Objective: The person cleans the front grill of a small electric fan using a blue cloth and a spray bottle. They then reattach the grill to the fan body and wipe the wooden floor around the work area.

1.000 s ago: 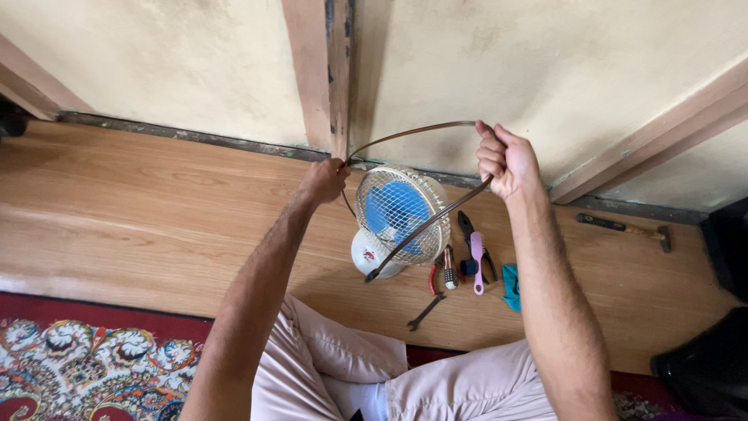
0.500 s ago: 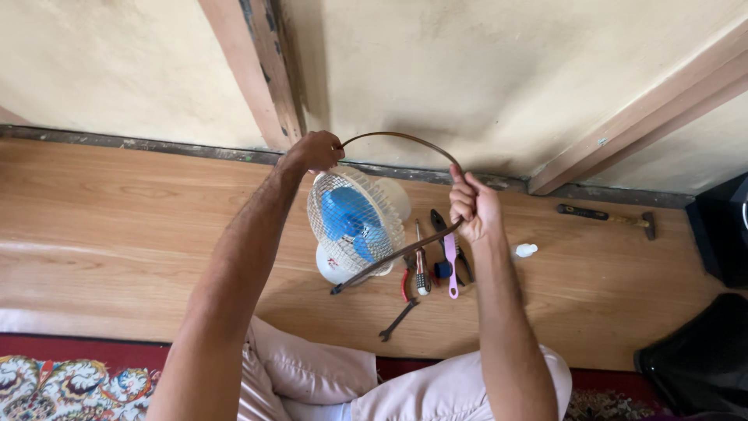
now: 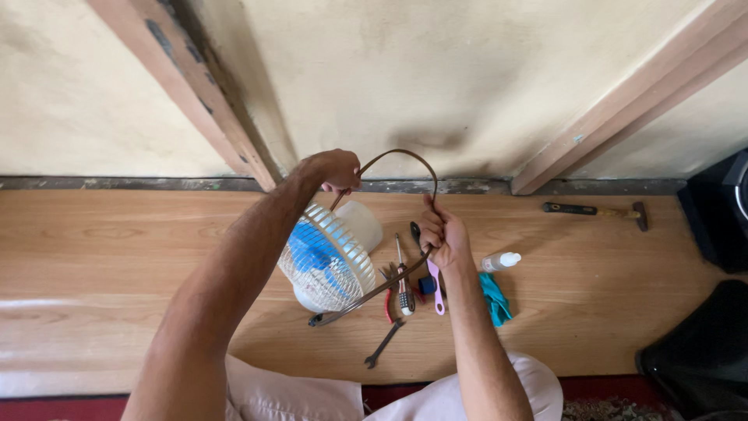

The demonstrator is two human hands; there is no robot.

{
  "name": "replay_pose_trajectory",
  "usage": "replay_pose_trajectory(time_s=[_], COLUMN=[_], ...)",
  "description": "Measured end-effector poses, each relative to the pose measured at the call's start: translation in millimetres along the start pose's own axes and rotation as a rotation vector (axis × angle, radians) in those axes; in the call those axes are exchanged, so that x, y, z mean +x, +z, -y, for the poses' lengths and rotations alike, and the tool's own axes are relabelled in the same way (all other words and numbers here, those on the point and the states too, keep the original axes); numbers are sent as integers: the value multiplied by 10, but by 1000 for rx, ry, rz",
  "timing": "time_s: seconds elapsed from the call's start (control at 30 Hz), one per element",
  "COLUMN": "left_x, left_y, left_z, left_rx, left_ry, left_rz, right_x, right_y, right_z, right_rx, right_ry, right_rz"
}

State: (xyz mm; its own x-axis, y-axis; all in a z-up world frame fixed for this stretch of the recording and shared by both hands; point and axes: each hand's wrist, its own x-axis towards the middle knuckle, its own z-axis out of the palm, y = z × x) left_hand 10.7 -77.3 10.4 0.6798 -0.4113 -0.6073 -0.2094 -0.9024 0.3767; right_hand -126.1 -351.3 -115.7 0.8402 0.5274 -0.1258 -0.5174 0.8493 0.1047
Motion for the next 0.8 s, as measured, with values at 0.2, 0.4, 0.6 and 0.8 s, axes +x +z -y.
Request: replay_pose_trajectory(time_s=[0.2, 0.4, 0.6, 0.8], left_x=[261, 603, 677, 684], left_y=[132, 295, 573, 1002], left_z=[-296, -658, -1012, -1155], left_rx=[367, 497, 578, 534], left_ry=[-9, 3, 84, 226], left_rz=[-103, -140, -93, -156], right_x=[-88, -177, -260, -278], right_y=[-30, 7, -73, -218], right_z=[-71, -199, -272, -361], right_rx=[-182, -336, -281, -241], right_ry=[-186, -294, -312, -392], right_rz=[-239, -353, -329, -466])
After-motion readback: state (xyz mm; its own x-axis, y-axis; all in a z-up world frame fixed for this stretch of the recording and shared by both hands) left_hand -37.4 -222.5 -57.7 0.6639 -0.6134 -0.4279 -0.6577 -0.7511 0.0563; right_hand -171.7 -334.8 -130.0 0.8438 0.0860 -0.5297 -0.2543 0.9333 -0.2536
